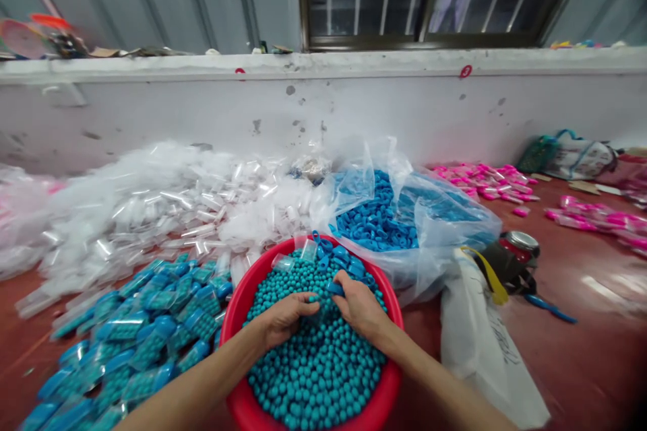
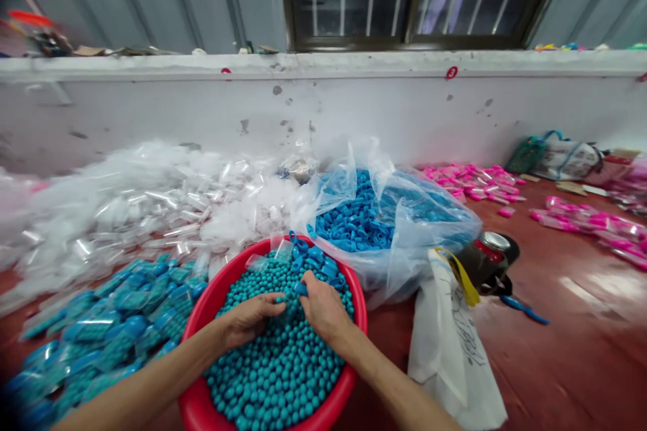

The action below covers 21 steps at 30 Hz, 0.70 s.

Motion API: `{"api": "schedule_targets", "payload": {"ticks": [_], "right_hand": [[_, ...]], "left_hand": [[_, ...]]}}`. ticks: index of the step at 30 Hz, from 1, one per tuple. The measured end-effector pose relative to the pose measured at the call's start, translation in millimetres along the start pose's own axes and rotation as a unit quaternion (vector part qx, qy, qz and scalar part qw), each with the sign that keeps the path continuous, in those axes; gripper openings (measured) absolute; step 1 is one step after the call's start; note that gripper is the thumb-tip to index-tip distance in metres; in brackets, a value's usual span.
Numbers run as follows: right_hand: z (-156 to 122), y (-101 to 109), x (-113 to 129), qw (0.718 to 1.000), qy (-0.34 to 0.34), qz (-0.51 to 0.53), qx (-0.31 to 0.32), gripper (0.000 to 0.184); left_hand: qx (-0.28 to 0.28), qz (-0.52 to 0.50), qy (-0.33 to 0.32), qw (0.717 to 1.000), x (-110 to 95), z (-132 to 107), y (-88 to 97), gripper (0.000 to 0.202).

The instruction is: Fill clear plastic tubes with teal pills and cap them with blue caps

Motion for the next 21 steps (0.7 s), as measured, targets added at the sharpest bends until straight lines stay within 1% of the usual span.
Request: {"api": "schedule_targets", "payload": {"ticks": [3,5,8,10,13,14,16,19,21], "right_hand": [[3,3,-1,0.997,-0.008,0.071,-0.011,0.021],[4,4,-1,0.995,-0.008,0.104,-0.003,0.025],[3,10,2,0.986,0.016,0.164,-0.005,0.027],[2,14,6,0.978,0.023,0.207,-0.010,0.027],[3,9,13,0.966,0.004,0.257,0.016,0.033],[3,5,18,0.966,0.004,0.259,0.031,0.035],[3,1,28,0.974,0.026,0.223,0.040,0.035],[2,3,35,0.991,0.056,0.118,0.042,0.027],[1,3,32,0.994,0.057,0.062,0.064,0.022]], "left_hand": [[0.015,-0.049,-0.023,0.998,-5,-6,1.8,0.026],[0.006,-0.057,-0.045,0.997,-9,-11,6.3,0.024],[-0.029,-0.035,-0.106,0.993,-18,-23,15.0,0.021],[-0.039,-0.017,-0.141,0.989,-22,-31,15.5,0.022],[-0.033,0.006,-0.143,0.989,-19,-38,10.0,0.025],[-0.035,0.015,-0.143,0.989,-18,-38,8.6,0.024],[-0.047,0.033,-0.156,0.986,-18,-39,8.7,0.021],[-0.068,0.053,-0.148,0.985,-13,-37,13.9,0.019],[-0.062,0.070,-0.140,0.986,-9,-35,15.9,0.020]]}}
Point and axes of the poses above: each hand's wrist, its own z-axis towards the middle knuckle, its own y-axis out of the back of the hand, x = y × z, the point moved 8 cm from there along z, towards the middle knuckle, and after that the axes turned 8 degrees about -z, right-handed, at the moved point
